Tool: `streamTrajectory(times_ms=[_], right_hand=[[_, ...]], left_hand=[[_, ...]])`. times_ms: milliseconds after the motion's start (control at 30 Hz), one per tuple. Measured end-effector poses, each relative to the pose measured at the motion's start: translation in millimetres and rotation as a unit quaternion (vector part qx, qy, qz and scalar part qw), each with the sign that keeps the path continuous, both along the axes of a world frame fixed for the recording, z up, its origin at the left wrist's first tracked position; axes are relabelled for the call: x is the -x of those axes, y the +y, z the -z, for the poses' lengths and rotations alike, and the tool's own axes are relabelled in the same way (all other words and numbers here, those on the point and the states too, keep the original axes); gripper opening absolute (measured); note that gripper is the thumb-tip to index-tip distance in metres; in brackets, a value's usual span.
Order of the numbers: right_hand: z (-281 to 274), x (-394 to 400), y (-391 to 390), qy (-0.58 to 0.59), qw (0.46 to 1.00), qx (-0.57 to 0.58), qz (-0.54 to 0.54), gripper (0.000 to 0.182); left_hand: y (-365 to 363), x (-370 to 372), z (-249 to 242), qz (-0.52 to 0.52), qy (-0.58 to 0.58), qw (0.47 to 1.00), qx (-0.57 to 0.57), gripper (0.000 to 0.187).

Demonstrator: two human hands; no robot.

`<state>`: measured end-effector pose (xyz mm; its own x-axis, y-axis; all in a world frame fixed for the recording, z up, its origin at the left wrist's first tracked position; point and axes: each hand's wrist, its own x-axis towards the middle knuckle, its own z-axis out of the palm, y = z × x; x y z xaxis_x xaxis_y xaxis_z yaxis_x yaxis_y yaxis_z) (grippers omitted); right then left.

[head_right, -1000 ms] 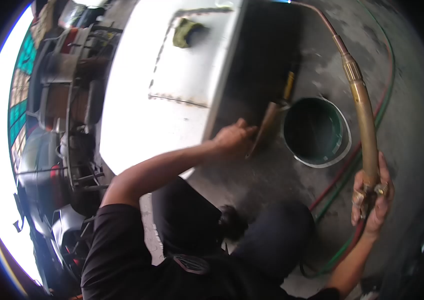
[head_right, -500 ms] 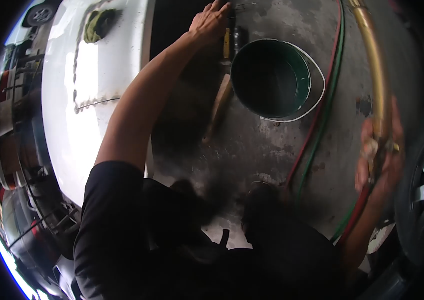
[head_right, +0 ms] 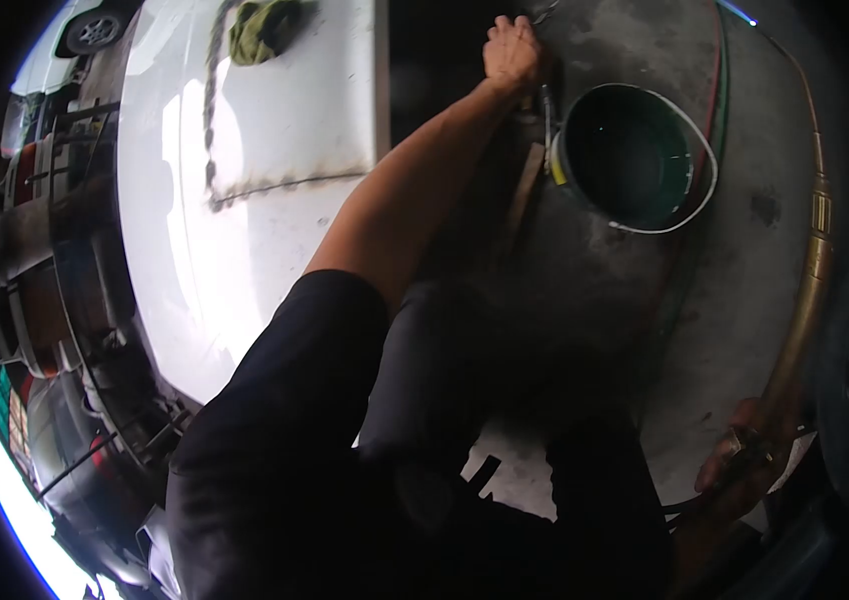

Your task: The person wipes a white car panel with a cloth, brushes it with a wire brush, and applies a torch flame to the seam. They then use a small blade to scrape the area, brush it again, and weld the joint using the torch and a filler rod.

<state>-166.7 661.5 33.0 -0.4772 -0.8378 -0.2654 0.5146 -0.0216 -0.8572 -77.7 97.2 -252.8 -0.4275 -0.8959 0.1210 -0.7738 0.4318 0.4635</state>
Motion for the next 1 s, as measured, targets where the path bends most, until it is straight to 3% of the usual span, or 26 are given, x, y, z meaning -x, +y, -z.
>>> streamTrajectory(times_ms=[67,167,233,267,333,400,500,600,667,833,900,1000], right_hand=[[-5,-5,5,-0.009,1.0,0.005,-0.006,0.1],[-14,-2,1,-0.015,0.999,-0.002,-0.028,0.101],[-8,6,-18,-0.016,0.998,0.007,-0.062,0.102],[-1,7,-29,-0.016,0.996,0.017,-0.082,0.103],[14,14,-61,-0.014,0.991,0.031,-0.127,0.104],[32,20,-103,-0.01,0.984,0.053,-0.17,0.106],[57,25,-160,-0.002,0.97,0.076,-0.232,0.107],[48,-4,-243,0.015,0.947,0.146,-0.286,0.101],[47,-23,-272,0.016,0.937,0.148,-0.316,0.102],[43,-61,-282,0.036,0.946,0.153,-0.283,0.094],[39,-65,-278,0.052,0.95,0.134,-0.277,0.092],[52,-59,-272,0.067,0.947,0.134,-0.285,0.088]], left_hand=[[45,-28,-46,0.029,0.127,0.99,0.044,0.039],[96,-72,-94,0.081,0.331,0.923,-0.18,0.036],[119,-98,-104,0.062,0.363,0.917,-0.155,0.037],[124,-118,-116,0.049,0.381,0.854,-0.35,0.035],[134,-165,-164,0.034,0.398,0.787,-0.47,0.031],[129,-212,-186,0.048,0.366,0.793,-0.486,0.031],[125,-284,-245,0.075,0.29,0.84,-0.453,0.037],[116,-349,-271,0.062,0.284,0.89,-0.353,0.053],[115,-374,-292,0.004,0.238,0.924,-0.301,0.053],[117,-415,-327,-0.162,0.303,0.907,-0.244,0.04],[121,-426,-335,-0.115,0.339,0.9,-0.247,0.035],[139,-431,-349,-0.097,0.391,0.899,-0.171,0.045]])
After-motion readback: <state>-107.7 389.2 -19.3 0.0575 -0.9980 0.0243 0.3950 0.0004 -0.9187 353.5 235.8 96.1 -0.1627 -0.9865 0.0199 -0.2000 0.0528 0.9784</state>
